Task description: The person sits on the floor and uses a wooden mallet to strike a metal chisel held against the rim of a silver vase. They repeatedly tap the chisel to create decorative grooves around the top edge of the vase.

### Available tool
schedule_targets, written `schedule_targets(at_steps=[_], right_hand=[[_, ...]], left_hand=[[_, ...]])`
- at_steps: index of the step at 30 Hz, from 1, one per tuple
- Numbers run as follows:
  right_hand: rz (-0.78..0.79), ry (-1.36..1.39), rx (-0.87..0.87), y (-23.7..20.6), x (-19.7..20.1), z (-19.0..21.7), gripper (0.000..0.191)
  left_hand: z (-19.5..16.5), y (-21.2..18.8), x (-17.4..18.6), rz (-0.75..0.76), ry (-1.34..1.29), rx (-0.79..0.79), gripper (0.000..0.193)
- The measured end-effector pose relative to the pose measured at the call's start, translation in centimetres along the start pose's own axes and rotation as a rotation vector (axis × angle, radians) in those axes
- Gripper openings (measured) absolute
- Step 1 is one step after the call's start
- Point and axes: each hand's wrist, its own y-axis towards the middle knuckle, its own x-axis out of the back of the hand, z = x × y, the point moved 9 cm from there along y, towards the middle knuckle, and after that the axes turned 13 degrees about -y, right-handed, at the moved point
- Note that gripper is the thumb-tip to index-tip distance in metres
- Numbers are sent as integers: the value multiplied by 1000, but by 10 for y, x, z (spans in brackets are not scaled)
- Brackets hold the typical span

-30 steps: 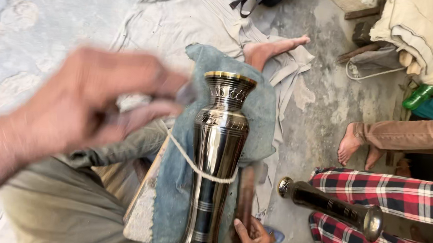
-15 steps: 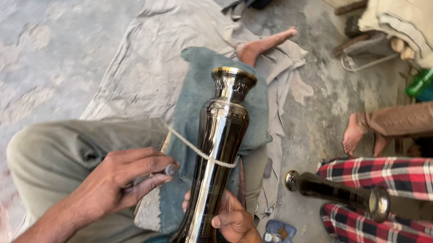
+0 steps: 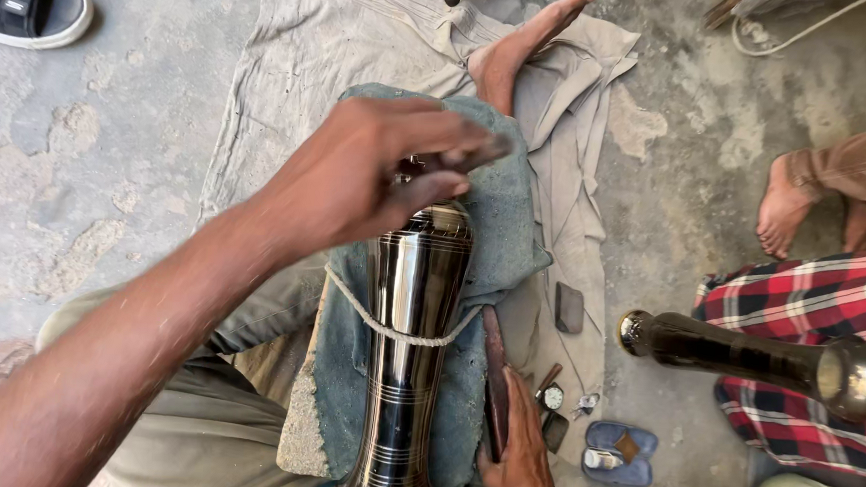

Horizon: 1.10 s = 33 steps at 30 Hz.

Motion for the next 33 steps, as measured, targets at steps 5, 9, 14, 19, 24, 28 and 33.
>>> schedule_targets(at_steps=[5,9,14,19,24,28,33], right_hand=[[-27,1069,-393,4,6,-36,95],[-353,1589,-210,10,57,-41,83],[-91,1195,-216,40,51,-4,83],[-9,1206,-230,53,59,31,71],[-118,1019,-132,56,81,52,54],[-94,944,-95,59,76,62,56],[-96,845,-219,55,64,54,56]], left_hand=[[4,49,-28,262,214,28,39],[-1,61,-40,394,271,26,49],[18,62,-53,583,441,230,58],[14,62,-71,641,500,245,48],[15,58,-90,832,693,183,35],[14,59,-96,855,689,147,33],[16,59,-97,872,700,123,27]])
